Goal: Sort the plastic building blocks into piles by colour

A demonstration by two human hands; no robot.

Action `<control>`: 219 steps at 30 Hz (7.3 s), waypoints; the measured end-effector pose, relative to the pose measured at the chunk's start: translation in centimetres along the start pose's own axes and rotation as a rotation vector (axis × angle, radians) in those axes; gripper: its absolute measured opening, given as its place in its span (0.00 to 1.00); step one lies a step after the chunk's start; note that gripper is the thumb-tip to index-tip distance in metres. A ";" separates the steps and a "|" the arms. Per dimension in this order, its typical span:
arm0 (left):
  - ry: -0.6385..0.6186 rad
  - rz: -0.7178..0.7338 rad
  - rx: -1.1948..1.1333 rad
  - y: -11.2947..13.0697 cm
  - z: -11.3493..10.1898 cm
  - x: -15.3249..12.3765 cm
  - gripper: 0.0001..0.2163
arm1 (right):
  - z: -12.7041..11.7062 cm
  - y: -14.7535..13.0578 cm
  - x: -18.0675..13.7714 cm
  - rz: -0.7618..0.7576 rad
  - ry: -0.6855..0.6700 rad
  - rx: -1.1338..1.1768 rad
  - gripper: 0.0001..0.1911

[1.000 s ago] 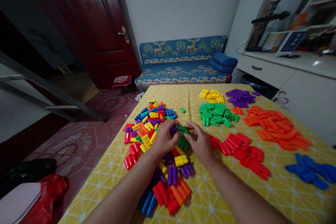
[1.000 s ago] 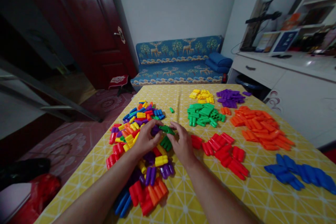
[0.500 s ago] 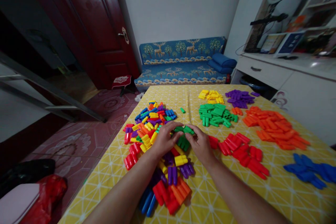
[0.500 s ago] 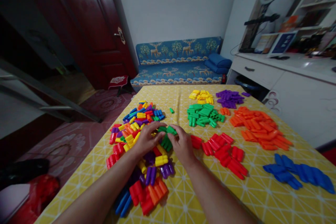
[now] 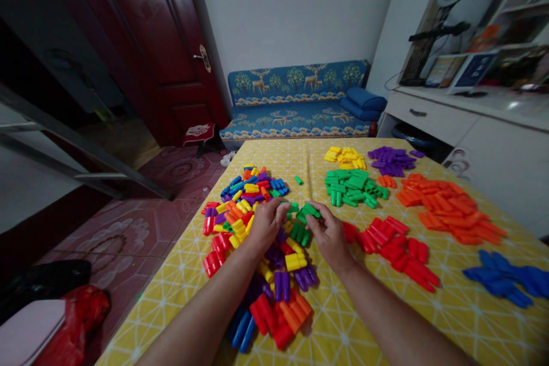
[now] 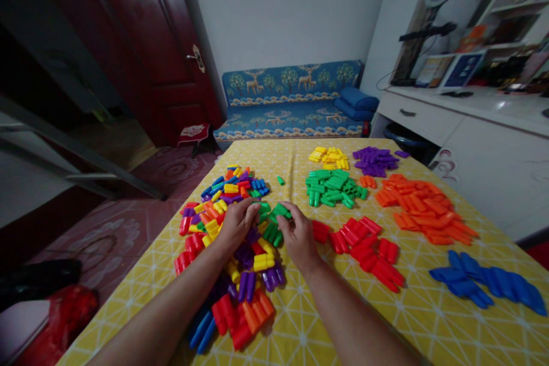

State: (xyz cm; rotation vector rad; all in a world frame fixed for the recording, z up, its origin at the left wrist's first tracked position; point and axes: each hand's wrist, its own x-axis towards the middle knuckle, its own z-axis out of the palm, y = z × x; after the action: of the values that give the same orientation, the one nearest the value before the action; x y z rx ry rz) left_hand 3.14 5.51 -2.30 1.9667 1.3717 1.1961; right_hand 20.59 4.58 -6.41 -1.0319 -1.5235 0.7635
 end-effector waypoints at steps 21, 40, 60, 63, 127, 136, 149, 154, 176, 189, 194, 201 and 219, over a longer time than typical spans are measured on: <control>-0.150 0.101 0.165 0.1 0.1 -0.2 0.18 | -0.4 -0.4 -0.1 -0.066 -0.056 0.003 0.13; -0.081 0.096 0.231 -0.1 0.3 -0.2 0.18 | -0.5 -0.2 -0.2 -0.049 0.058 0.019 0.12; -0.052 0.050 0.195 -0.1 0.2 0.1 0.18 | -0.4 -0.5 -0.2 -0.051 0.142 0.004 0.13; -0.121 0.073 0.198 -0.2 0.5 0.1 0.17 | -0.1 -0.6 -0.2 -0.082 -0.005 -0.026 0.12; -0.222 0.186 0.117 -0.5 0.6 0.2 0.10 | -10.1 2.2 10.4 0.174 0.341 -0.240 0.14; 0.008 0.169 0.106 0.4 -0.4 -0.5 0.18 | 0.9 -1.0 0.0 0.189 0.001 0.059 0.11; -0.157 0.000 -0.183 3.6 -0.7 6.2 0.13 | 1.5 0.1 -0.5 0.102 0.027 0.012 0.07; -0.294 0.135 0.424 -0.3 1.4 11.5 0.16 | 1.6 0.0 -0.3 0.075 -0.004 -0.023 0.09; -0.248 -0.370 0.026 1.4 9.1 18.0 0.19 | 1.8 0.2 -0.4 0.145 -0.021 0.006 0.09; -0.354 -0.342 -0.304 1.3 5.4 15.1 0.12 | 1.7 0.0 -0.2 0.116 -0.037 -0.008 0.10; -0.209 -0.143 -0.083 -1.1 -0.5 10.2 0.15 | 1.7 -0.1 -0.1 0.084 -0.001 0.006 0.08; -0.265 -0.011 0.235 0.5 -5.9 2.0 0.13 | 1.4 0.3 0.0 0.149 0.010 0.092 0.07; -0.547 0.213 0.732 2.1 -0.7 -1.5 0.32 | 0.8 0.3 0.2 0.094 0.181 0.075 0.16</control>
State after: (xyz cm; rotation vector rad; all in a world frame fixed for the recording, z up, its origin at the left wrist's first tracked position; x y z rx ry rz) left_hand 3.43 3.26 -0.92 2.7087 1.4227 0.1441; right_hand 19.89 4.92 -6.75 -1.0922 -1.2899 0.7653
